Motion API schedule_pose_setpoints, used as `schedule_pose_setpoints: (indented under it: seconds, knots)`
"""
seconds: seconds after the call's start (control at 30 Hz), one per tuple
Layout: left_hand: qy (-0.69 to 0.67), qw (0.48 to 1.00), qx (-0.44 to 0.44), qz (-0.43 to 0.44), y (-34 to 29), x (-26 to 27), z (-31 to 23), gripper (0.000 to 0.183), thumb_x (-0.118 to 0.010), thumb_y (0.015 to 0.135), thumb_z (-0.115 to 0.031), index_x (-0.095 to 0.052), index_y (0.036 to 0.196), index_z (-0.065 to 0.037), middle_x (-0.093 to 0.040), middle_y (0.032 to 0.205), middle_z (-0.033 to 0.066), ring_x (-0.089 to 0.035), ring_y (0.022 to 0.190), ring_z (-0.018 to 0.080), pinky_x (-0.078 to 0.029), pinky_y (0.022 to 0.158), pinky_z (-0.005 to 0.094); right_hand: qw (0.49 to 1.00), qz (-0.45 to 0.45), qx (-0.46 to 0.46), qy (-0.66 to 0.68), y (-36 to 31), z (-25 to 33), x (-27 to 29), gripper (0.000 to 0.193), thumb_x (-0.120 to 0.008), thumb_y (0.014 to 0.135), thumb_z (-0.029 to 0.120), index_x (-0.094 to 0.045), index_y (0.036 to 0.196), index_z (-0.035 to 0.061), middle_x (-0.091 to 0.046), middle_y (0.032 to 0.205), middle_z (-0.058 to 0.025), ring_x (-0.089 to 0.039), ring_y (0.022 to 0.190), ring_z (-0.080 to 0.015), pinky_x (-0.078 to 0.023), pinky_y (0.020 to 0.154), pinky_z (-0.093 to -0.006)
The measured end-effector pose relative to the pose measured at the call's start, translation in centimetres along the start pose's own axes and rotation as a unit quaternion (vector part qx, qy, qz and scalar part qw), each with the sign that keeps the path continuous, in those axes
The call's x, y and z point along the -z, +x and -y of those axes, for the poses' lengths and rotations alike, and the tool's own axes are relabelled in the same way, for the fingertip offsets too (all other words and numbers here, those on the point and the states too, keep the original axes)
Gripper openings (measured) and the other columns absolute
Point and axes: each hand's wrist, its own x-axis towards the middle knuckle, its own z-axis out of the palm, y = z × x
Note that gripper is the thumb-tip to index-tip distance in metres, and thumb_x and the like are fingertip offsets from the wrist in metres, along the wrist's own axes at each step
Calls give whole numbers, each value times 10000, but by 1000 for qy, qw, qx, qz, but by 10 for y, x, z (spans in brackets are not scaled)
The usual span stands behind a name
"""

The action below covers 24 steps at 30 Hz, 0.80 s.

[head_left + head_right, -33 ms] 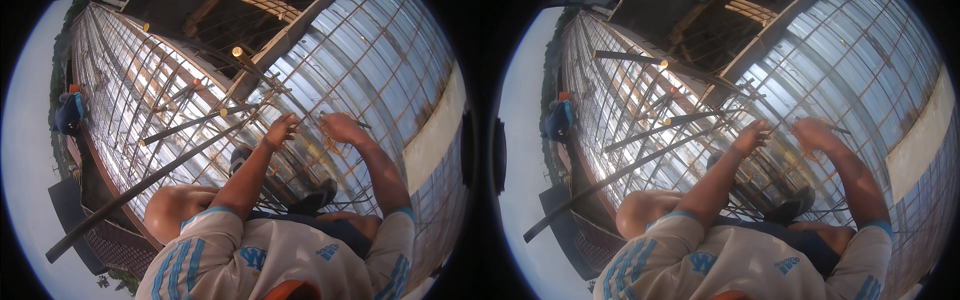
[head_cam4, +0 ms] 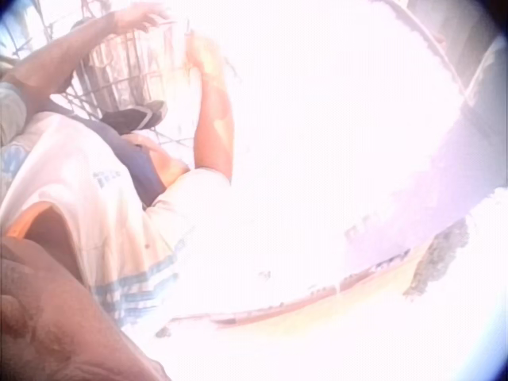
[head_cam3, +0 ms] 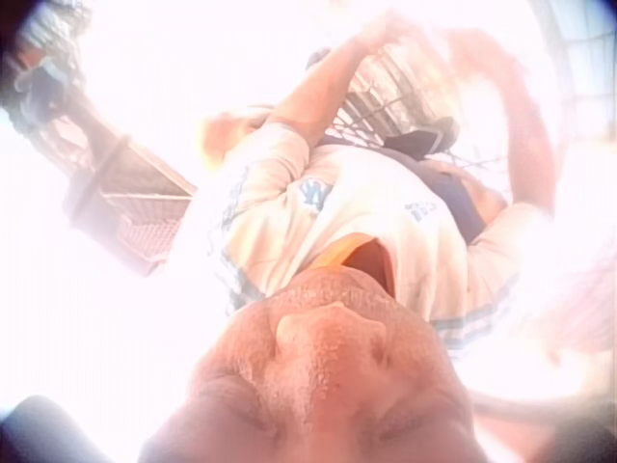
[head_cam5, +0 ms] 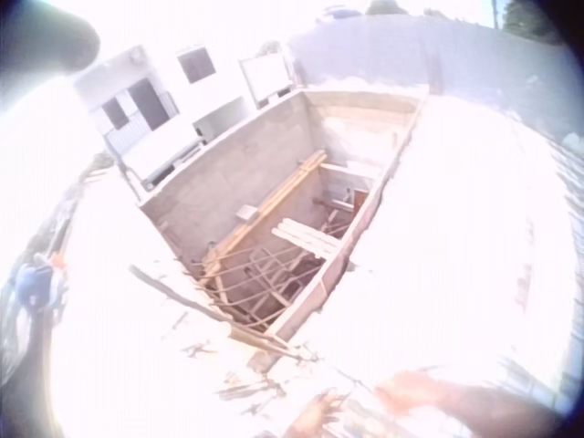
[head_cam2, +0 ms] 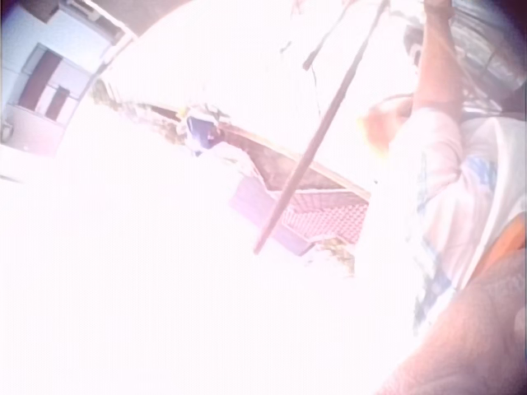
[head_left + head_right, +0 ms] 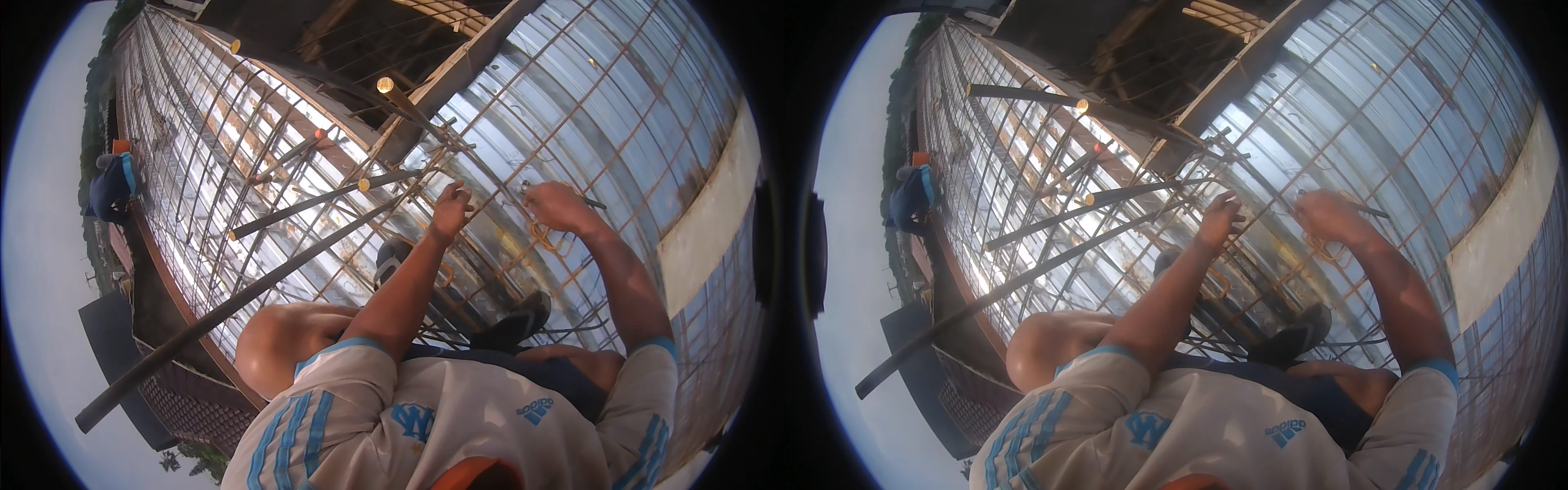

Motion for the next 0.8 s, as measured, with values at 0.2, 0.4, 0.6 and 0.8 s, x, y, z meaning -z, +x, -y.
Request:
schedule_pose_setpoints:
  seconds: [0.2,0.4,0.6,0.8]
  knots:
    - [280,904,-195,-256,15,11,9,561,-491,838,-107,-392,1356,84,-494,1324,287,-465,1253,406,-346,1075,385,989,-84,-22,122,7,-30,-22,186,-521,843,128,-652,934,32,-649,950,-223,-606,931,-404,-469,801,-464]
    - [277,926,-199,-161,19,17,2,589,-448,805,-71,-393,1372,80,-452,1382,293,-389,1340,390,-289,1123,371,986,-115,11,121,14,-39,-35,172,-526,847,129,-641,929,31,-648,973,-207,-607,922,-399,-472,805,-454]
    - [203,945,-202,-160,35,25,17,567,-433,791,-47,-433,1348,61,-472,1362,282,-410,1324,386,-308,1108,381,975,-157,93,128,59,-22,-59,207,-524,837,96,-667,978,44,-657,972,-195,-624,941,-372,-491,817,-445]
    - [255,931,-198,-167,26,17,5,620,-498,797,-36,-355,1393,59,-493,1328,269,-466,1258,380,-347,1077,381,980,-94,-74,159,110,24,-79,264,-524,826,98,-647,1059,86,-607,954,-204,-597,941,-389,-472,841,-465]
